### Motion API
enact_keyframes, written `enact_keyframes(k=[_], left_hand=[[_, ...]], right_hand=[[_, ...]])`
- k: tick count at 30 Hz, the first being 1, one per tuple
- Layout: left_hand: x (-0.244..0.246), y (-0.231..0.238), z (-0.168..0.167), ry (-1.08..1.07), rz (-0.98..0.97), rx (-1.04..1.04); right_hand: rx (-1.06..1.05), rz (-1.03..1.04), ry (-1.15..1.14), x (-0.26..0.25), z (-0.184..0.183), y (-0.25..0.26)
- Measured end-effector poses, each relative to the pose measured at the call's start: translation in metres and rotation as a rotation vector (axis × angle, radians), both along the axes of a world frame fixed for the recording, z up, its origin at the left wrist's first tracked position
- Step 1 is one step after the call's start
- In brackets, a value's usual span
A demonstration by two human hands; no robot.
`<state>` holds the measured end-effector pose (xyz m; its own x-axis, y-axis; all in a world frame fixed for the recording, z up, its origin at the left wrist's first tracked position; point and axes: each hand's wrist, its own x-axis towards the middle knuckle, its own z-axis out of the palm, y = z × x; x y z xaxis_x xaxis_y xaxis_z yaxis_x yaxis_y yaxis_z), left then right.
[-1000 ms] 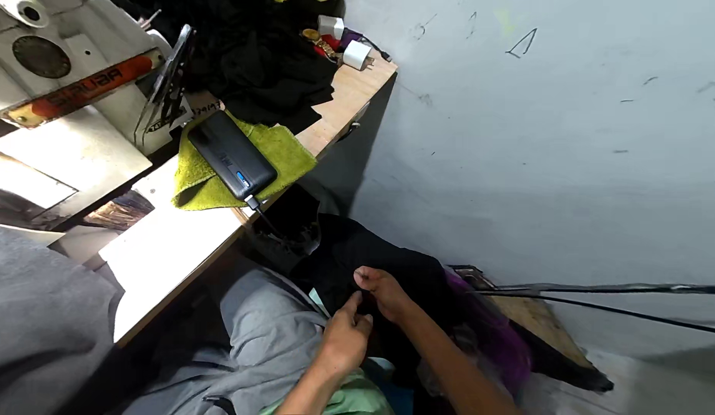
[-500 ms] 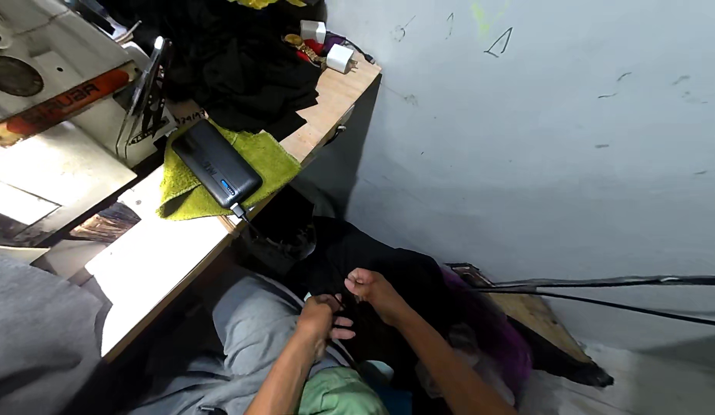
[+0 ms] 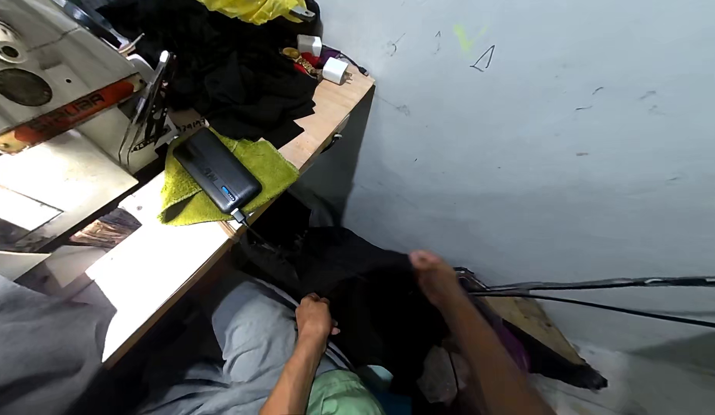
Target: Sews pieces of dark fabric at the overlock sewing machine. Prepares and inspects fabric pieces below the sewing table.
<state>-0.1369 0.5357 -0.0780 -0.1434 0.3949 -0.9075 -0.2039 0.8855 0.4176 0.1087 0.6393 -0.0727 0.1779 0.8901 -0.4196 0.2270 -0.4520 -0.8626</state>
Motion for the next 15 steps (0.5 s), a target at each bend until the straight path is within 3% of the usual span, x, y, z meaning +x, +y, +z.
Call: enact_keyframes(k=[3, 5, 8, 11, 15], left_hand=[[-0.002, 0.0, 0.0, 0.01, -0.038, -0.024], [0.0, 0.001, 0.0, 0.011, -0.054, -0.026], [0.002, 0.001, 0.0, 0.009, -0.122, -0.018], [0.003, 0.0, -0.002, 0.0, -0.183, 0.012], [0.0, -0.001, -0.003, -0.01, -0.116, 0.048]], right_hand=[[0.014, -0.493, 0.209, 0.067, 0.0, 0.015], [-0.031, -0.528, 0.057, 0.087, 0.01, 0.011], [-0.114, -0.224, -0.155, 0.066, 0.01, -0.01], [-0.098, 0.276, -0.248, 0.011, 0.003, -0.024], [-0.146, 0.945, -0.583, -0.073, -0.008, -0.019]])
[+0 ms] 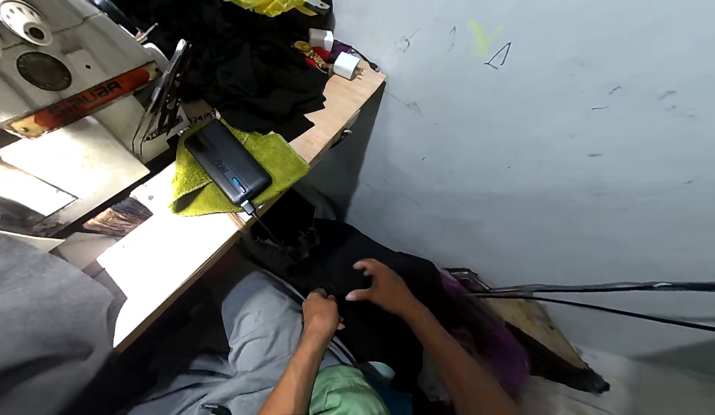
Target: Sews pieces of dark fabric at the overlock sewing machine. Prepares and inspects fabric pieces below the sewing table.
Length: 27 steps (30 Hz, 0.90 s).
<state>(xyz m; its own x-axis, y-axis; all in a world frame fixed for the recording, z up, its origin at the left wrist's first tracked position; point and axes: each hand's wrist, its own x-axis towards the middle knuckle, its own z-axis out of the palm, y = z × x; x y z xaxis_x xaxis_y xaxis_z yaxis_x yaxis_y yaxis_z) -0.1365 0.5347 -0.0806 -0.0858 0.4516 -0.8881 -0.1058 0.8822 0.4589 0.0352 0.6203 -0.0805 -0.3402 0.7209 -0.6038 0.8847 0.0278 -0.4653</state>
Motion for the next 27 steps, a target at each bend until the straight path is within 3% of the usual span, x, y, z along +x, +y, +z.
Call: enact_keyframes(k=[3, 5, 8, 14, 17, 22, 27], left_hand=[[-0.003, 0.001, 0.0, -0.006, 0.044, 0.015], [-0.005, 0.001, 0.002, -0.002, 0.041, 0.014], [-0.004, 0.003, 0.001, 0.047, -0.021, -0.013], [-0.007, 0.003, -0.002, 0.156, -0.141, -0.098], [-0.012, 0.004, -0.005, 0.15, -0.151, -0.109], [-0.014, 0.001, 0.01, 0.164, -0.353, 0.068], [-0.018, -0.05, 0.029, 0.244, -0.688, 0.68]], right_hand=[[-0.004, 0.209, -0.11, -0.027, -0.003, 0.003], [0.006, 0.128, -0.096, -0.022, -0.005, 0.006], [0.168, -0.261, 0.031, 0.005, -0.003, 0.014], [0.354, -1.348, 0.259, 0.099, 0.006, 0.047], [0.46, -1.674, 0.471, 0.167, 0.006, 0.041], [0.547, -1.735, 0.709, 0.224, 0.01, -0.003], [0.457, -1.536, 0.772, 0.222, -0.008, -0.027]])
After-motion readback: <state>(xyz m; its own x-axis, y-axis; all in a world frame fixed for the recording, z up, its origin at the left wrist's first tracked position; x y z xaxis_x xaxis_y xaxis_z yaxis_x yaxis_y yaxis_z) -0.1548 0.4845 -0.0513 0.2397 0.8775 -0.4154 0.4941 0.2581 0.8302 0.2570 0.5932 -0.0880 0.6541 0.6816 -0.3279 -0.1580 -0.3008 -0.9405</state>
